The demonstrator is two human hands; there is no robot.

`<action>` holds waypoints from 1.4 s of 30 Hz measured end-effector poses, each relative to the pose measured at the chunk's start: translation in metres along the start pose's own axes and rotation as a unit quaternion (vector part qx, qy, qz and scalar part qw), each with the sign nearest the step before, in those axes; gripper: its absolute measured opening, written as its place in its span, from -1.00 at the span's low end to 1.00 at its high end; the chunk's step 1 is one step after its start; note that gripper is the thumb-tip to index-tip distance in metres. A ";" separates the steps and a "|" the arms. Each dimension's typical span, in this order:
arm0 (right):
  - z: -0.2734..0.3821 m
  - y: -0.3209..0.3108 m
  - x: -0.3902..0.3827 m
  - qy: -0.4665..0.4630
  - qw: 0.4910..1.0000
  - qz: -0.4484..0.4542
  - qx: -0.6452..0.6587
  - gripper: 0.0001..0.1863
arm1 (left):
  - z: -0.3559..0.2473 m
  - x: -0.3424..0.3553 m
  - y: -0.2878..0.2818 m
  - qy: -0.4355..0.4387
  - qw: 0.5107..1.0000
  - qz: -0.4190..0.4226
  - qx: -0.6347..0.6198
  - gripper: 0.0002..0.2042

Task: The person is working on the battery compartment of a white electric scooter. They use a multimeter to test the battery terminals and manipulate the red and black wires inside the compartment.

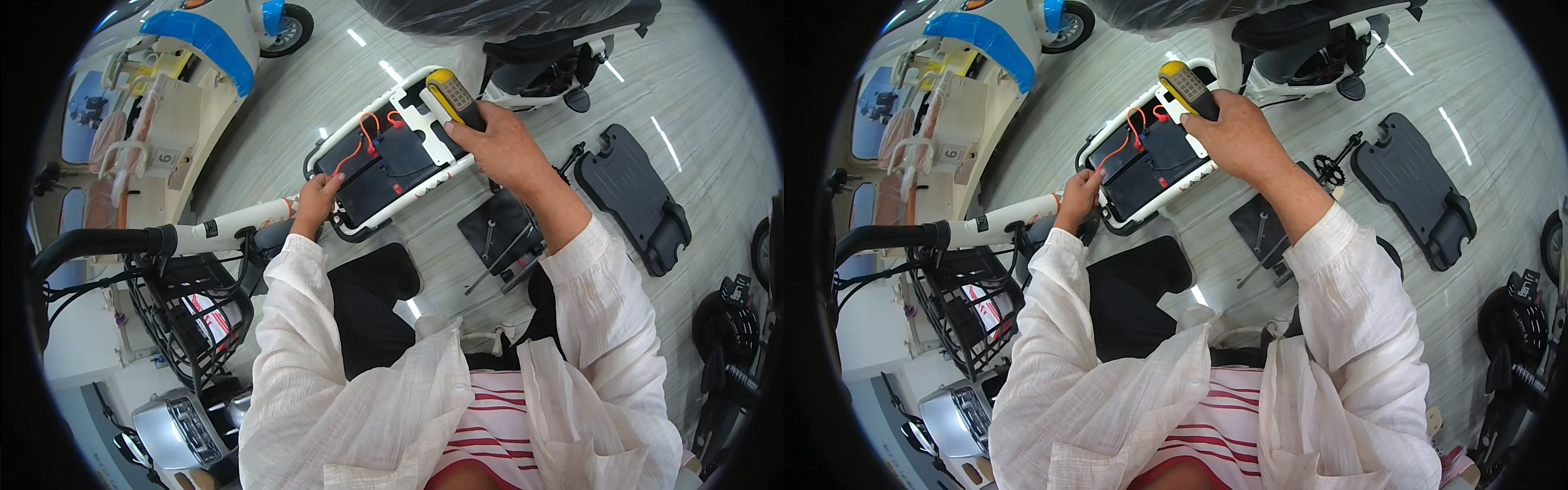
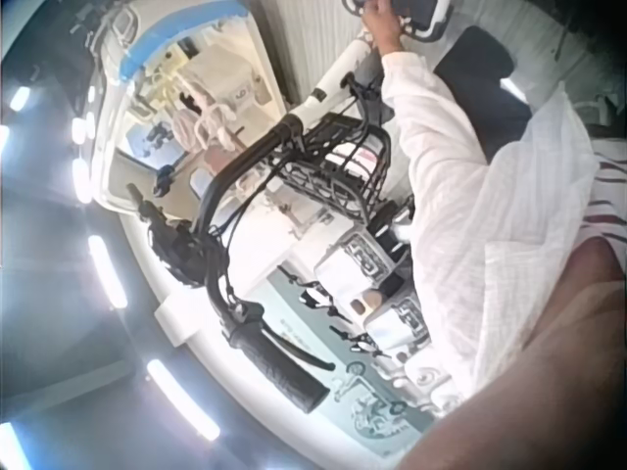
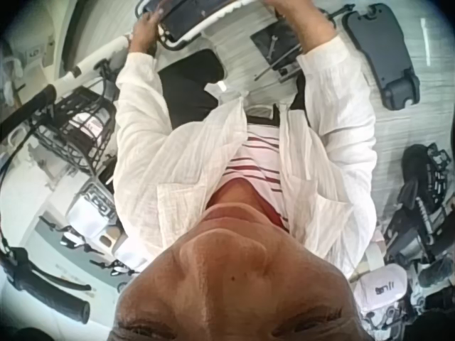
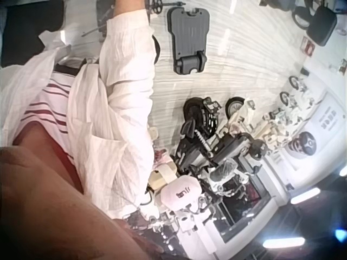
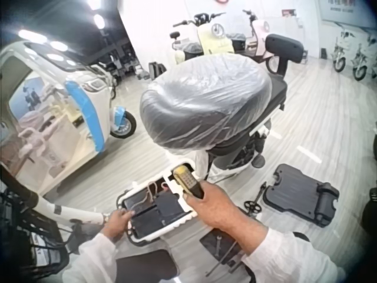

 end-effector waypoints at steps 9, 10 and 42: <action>0.001 0.001 0.001 0.008 1.000 0.019 -0.014 -0.46 | -0.027 0.000 0.016 0.090 0.973 -0.077 0.199 -0.54; 0.003 0.000 0.000 0.010 1.000 0.021 -0.013 -0.46 | -0.025 0.001 0.015 0.085 0.973 -0.075 0.201 -0.54; 0.007 0.004 0.000 0.001 1.000 0.011 -0.009 -0.52 | 0.048 0.022 -0.001 -0.126 0.933 0.133 0.309 -0.69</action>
Point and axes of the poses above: each hand's wrist, its own x-axis towards the middle knuckle, its own y-axis out of the palm, z = x × y, the point moved 1 cm from there along x, towards the middle knuckle, and after that the axes turned 15 degrees about z, right-handed, at the moved point
